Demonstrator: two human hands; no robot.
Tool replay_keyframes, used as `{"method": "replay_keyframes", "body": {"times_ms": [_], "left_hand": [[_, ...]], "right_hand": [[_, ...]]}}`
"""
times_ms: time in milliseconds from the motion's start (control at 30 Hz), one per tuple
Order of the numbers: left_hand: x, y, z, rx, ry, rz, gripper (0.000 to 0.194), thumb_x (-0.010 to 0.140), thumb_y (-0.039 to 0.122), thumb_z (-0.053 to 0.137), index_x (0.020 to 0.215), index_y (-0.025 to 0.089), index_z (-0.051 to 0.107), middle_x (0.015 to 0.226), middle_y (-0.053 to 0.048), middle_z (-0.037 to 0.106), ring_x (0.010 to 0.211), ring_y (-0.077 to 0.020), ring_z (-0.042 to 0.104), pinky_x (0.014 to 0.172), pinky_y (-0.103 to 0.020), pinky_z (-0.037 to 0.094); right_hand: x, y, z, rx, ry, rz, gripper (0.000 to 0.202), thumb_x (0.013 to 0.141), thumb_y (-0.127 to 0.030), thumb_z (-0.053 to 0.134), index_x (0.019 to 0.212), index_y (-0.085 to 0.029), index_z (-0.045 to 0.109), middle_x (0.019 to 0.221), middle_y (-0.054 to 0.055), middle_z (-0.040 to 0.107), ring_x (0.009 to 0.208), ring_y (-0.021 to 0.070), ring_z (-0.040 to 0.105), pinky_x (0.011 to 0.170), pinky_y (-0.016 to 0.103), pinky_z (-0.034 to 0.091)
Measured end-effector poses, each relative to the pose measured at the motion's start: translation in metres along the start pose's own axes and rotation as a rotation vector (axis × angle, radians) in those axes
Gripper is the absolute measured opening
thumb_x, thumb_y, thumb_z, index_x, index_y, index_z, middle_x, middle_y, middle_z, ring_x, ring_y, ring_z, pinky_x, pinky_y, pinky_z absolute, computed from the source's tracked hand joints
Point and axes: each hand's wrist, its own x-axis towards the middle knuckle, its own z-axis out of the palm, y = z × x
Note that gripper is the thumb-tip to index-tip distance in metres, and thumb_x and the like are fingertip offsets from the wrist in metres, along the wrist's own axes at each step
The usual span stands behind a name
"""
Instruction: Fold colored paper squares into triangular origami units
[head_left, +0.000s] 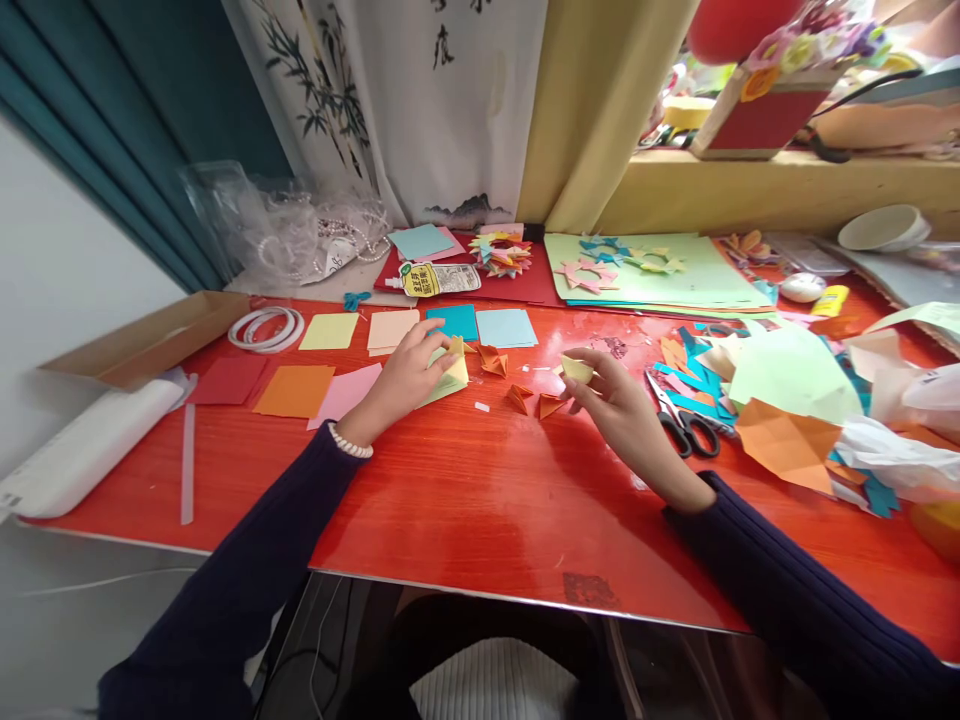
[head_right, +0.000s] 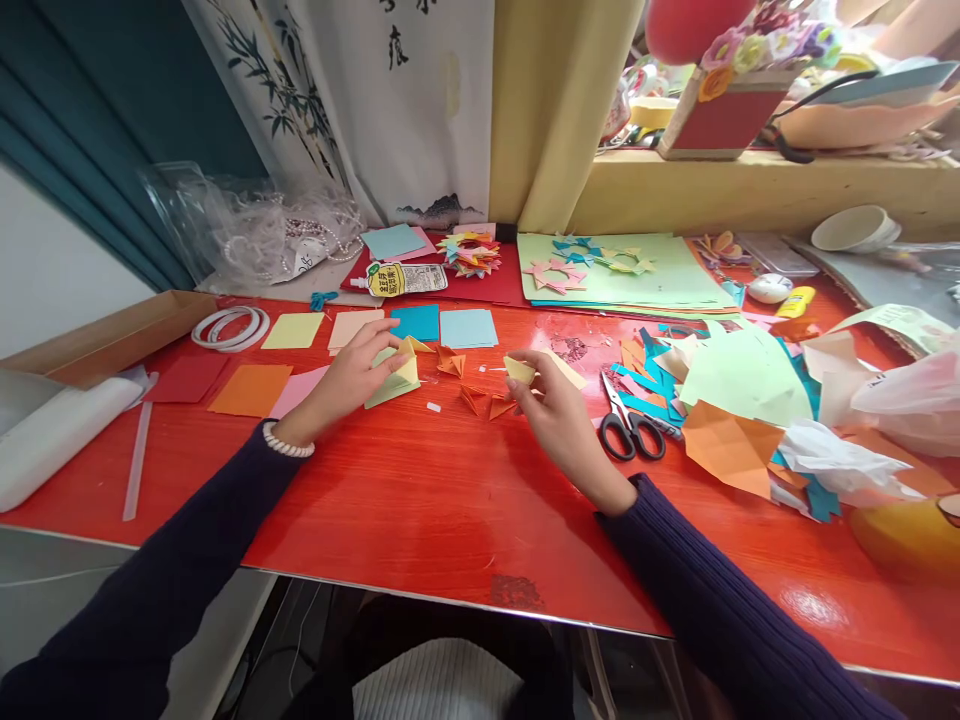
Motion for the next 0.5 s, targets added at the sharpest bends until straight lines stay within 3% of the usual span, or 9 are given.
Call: {"method": "replay_keyframes", "body": {"times_ms": [67, 167, 233, 300, 400, 500], "left_hand": [[0.004, -0.003, 0.008, 0.023, -0.046, 0.015, 0.018, 0.09, 0.031, 0.043, 0.086, 0.016, 0.053, 0.13, -0.012, 0.045, 0.124, -0.0243, 0.041, 0.105, -0.044, 0.03], [0.007, 0.0, 0.016, 0.049, -0.136, 0.087, 0.018, 0.092, 0.029, 0.04, 0.087, 0.017, 0.053, 0.112, -0.006, 0.059, 0.114, -0.0207, 0.05, 0.11, -0.049, 0.02], [0.005, 0.007, 0.019, 0.05, -0.191, 0.142, 0.019, 0.093, 0.029, 0.037, 0.096, 0.018, 0.053, 0.106, -0.002, 0.062, 0.104, -0.0162, 0.056, 0.113, -0.049, 0.012], [0.002, 0.014, 0.02, 0.044, -0.232, 0.195, 0.02, 0.094, 0.03, 0.038, 0.107, 0.022, 0.051, 0.11, 0.0, 0.062, 0.106, -0.0134, 0.056, 0.115, -0.045, 0.009], [-0.003, 0.02, 0.021, 0.052, -0.237, 0.221, 0.035, 0.091, 0.038, 0.043, 0.122, 0.022, 0.044, 0.136, -0.005, 0.045, 0.129, -0.0163, 0.038, 0.115, -0.039, 0.015], [-0.005, 0.022, 0.029, 0.092, -0.223, 0.198, 0.063, 0.086, 0.052, 0.046, 0.135, 0.015, 0.031, 0.148, -0.015, 0.024, 0.139, -0.0242, 0.02, 0.114, -0.042, 0.019]], "right_hand": [[0.0, 0.005, 0.0, -0.181, -0.019, -0.092, 0.03, 0.087, -0.03, 0.048, 0.116, -0.022, 0.049, 0.106, 0.008, 0.059, 0.091, 0.0208, 0.059, 0.076, 0.038, 0.051], [-0.004, 0.006, 0.003, -0.34, -0.137, -0.19, 0.039, 0.089, -0.027, 0.045, 0.127, -0.02, 0.042, 0.123, 0.012, 0.055, 0.112, 0.0237, 0.053, 0.093, 0.043, 0.045], [-0.007, 0.005, 0.005, -0.384, -0.209, -0.218, 0.048, 0.088, -0.029, 0.047, 0.134, -0.019, 0.036, 0.132, 0.013, 0.05, 0.122, 0.0239, 0.047, 0.101, 0.043, 0.04], [-0.009, 0.004, 0.007, -0.397, -0.228, -0.221, 0.06, 0.086, -0.034, 0.05, 0.139, -0.019, 0.028, 0.14, 0.013, 0.041, 0.129, 0.0232, 0.04, 0.105, 0.041, 0.036], [-0.008, 0.009, 0.008, -0.436, -0.192, -0.232, 0.076, 0.084, -0.044, 0.052, 0.144, -0.019, 0.014, 0.148, 0.012, 0.027, 0.136, 0.0227, 0.027, 0.109, 0.041, 0.03], [-0.003, 0.019, 0.01, -0.602, -0.159, -0.28, 0.09, 0.08, -0.057, 0.051, 0.146, -0.017, 0.005, 0.152, 0.013, 0.014, 0.141, 0.0251, 0.008, 0.112, 0.045, 0.02]]}}
